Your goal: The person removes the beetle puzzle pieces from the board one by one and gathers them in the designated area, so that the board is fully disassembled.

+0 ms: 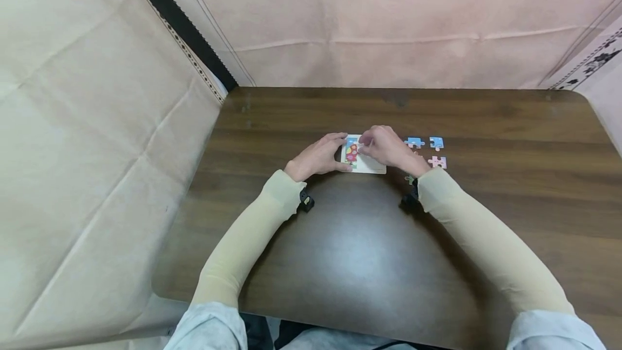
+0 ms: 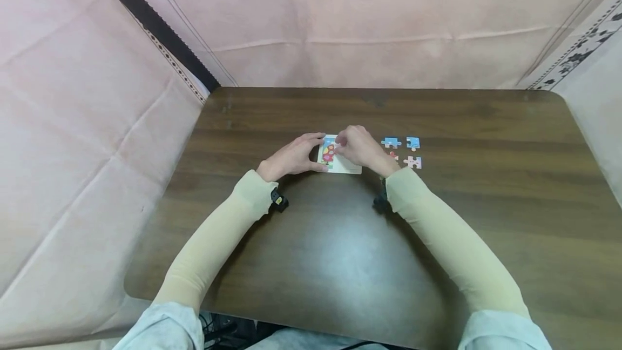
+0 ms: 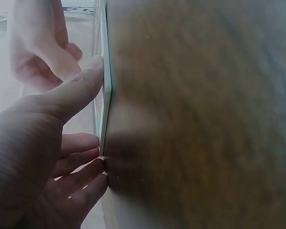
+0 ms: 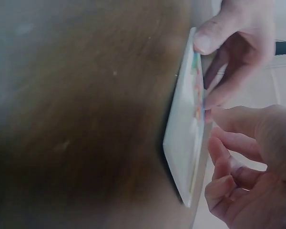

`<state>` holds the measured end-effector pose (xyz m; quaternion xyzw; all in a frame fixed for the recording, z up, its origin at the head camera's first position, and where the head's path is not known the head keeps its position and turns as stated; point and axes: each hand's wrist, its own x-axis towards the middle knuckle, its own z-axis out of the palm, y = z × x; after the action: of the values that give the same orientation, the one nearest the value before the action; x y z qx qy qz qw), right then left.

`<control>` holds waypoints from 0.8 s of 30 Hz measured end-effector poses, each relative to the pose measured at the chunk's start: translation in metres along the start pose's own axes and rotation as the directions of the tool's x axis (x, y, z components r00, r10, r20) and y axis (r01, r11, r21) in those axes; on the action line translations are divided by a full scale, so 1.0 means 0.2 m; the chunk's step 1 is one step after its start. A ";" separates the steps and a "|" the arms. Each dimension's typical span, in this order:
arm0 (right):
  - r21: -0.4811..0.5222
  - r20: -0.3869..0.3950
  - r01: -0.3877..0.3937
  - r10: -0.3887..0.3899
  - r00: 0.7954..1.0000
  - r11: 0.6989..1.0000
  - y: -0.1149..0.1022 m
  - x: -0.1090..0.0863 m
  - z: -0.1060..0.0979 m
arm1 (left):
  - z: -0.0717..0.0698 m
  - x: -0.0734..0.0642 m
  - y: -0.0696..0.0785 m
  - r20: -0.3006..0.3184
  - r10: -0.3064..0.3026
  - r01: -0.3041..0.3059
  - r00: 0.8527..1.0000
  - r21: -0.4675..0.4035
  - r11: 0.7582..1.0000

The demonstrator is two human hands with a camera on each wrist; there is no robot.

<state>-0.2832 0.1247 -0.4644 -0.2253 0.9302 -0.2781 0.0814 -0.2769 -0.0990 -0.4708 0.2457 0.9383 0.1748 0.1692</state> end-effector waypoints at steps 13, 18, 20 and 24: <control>0.044 0.120 -0.100 0.094 0.988 0.994 -0.04 0.09 0.04 | 0.00 0.00 0.00 -0.009 0.032 -0.033 0.999 -0.009 0.999; 0.063 0.087 -0.104 0.099 0.991 0.993 -0.06 0.09 0.04 | 0.00 0.00 -0.01 -0.018 0.049 -0.049 0.999 -0.015 0.999; 0.069 0.069 -0.105 0.100 0.993 0.992 -0.06 0.09 0.05 | 0.00 0.00 -0.02 -0.024 0.053 -0.054 0.998 -0.015 0.998; 0.093 0.065 -0.125 0.119 0.991 0.988 -0.07 0.09 0.06 | 0.01 0.01 -0.02 -0.026 0.052 -0.052 0.998 -0.015 0.999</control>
<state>-0.2912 0.0996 -0.4666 -0.1718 0.9249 -0.3106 0.1365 -0.2792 -0.1013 -0.4739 0.2664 0.9322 0.1898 0.1548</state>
